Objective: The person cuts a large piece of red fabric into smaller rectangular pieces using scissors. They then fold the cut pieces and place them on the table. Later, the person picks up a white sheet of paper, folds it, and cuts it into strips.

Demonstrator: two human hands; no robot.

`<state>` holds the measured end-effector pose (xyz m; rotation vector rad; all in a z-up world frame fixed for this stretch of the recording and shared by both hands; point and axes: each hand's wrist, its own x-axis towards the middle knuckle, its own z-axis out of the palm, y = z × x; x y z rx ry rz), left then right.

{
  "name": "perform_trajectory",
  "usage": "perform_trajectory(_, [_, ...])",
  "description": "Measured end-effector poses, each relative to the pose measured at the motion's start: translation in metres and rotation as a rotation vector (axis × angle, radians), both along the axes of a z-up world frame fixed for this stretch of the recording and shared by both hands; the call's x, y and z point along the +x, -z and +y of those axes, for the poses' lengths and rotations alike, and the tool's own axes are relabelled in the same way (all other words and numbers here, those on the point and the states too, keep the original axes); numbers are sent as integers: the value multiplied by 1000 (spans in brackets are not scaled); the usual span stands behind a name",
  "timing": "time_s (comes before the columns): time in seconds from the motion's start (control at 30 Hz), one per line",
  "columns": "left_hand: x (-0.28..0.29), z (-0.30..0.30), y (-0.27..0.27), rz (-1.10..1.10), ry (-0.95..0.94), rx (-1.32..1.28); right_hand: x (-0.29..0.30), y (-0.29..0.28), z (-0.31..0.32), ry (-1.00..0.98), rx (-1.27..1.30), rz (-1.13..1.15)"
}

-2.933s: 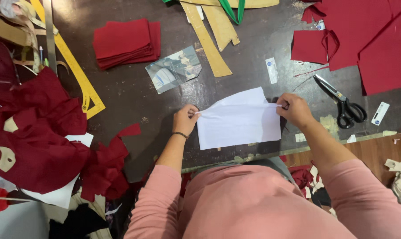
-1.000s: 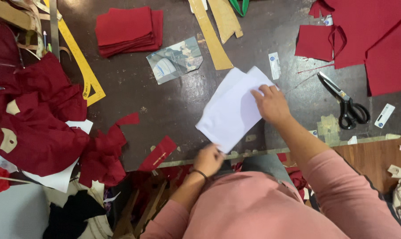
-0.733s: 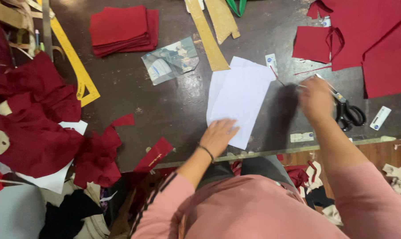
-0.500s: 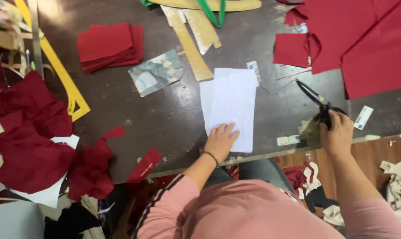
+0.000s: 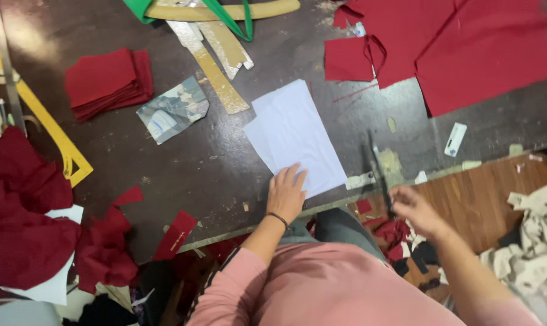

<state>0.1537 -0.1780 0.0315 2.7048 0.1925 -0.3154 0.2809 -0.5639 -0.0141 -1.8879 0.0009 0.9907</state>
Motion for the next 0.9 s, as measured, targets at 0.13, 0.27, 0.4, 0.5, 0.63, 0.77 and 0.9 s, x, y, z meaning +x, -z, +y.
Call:
perform_trajectory(0.13, [-5, 13, 14, -66, 78, -1, -113, -35, 14, 86, 62, 128])
perform_trajectory(0.27, [-16, 18, 10, -59, 126, -18, -182, -34, 21, 95, 47, 318])
perform_trajectory(0.4, [-23, 19, 19, -85, 158, -9, -184, -20, 50, 34, 6, 242])
perform_trajectory(0.5, [-22, 22, 11, -83, 177, -12, -163, -35, 85, 4, 2, 165])
perform_trajectory(0.63, [-22, 25, 10, -68, 186, -10, -168, -26, 98, -38, -46, 132])
perform_trajectory(0.77, [-27, 23, 8, -61, 191, -18, -180, -15, 98, -35, -168, 177])
perform_trajectory(0.9, [-27, 23, 8, -54, 173, -9, -181, -22, 99, -59, -276, 182])
